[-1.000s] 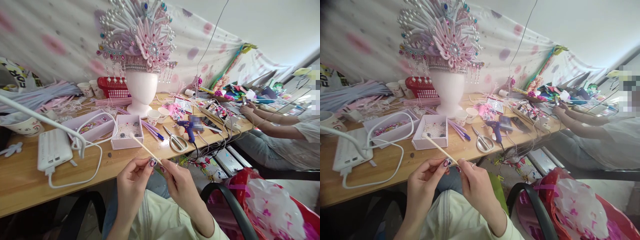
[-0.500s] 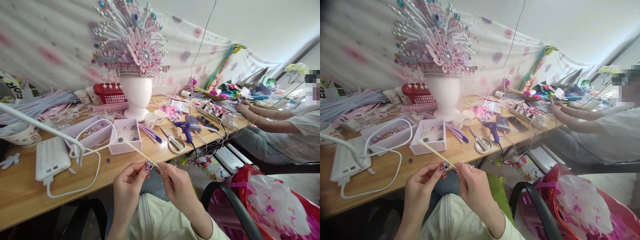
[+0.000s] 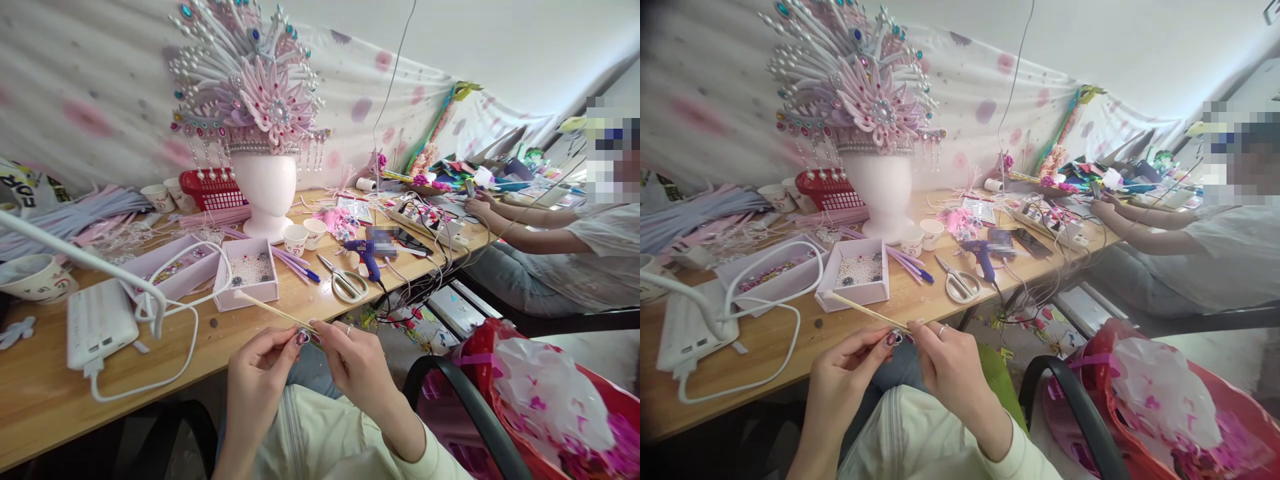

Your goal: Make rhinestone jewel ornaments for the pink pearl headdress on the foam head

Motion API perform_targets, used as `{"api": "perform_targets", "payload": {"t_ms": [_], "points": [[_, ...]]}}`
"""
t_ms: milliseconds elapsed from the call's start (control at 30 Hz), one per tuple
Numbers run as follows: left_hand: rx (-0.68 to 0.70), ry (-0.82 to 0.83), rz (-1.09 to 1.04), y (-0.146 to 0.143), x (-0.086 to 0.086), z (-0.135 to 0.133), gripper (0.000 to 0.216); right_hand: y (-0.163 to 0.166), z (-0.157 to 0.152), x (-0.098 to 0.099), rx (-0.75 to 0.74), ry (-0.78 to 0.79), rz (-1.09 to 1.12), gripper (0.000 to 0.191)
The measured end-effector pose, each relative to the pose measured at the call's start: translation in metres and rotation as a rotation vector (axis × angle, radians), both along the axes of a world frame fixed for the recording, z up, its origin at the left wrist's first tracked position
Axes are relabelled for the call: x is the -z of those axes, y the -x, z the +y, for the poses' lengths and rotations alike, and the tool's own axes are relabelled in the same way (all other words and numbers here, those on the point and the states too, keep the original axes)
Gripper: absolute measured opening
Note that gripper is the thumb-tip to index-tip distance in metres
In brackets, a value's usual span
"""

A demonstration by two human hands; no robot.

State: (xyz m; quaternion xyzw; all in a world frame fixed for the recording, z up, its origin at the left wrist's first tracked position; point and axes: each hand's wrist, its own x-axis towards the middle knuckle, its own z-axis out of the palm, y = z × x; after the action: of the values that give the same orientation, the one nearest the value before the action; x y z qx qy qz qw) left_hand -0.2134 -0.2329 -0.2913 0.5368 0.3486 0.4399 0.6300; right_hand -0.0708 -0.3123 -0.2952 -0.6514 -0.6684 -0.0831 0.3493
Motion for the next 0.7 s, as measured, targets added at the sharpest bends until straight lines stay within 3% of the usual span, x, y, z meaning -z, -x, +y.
{"api": "perform_targets", "payload": {"t_ms": [100,233,400,567,700], "points": [[0.069,-0.007,0.015,-0.0009,0.0042,0.0008,0.011,-0.0054,0.0006,-0.0034,0.018,-0.023,0.019,0.027],[0.002,0.058,-0.018,-0.0033,0.0032,-0.0009,0.014,-0.0102,-0.0014,-0.0079,0.042,-0.048,0.065,0.022],[-0.046,0.083,-0.048,-0.0039,-0.0029,-0.0035,0.02,-0.005,-0.0026,-0.0058,-0.046,0.013,0.123,0.021],[-0.058,0.092,-0.101,-0.0038,-0.0023,-0.0029,0.013,-0.0035,0.0001,-0.0022,-0.065,0.029,0.176,0.022],[0.049,0.093,-0.106,-0.0047,0.0058,0.002,0.012,-0.0071,0.0034,-0.0026,-0.108,0.028,0.215,0.024]]}}
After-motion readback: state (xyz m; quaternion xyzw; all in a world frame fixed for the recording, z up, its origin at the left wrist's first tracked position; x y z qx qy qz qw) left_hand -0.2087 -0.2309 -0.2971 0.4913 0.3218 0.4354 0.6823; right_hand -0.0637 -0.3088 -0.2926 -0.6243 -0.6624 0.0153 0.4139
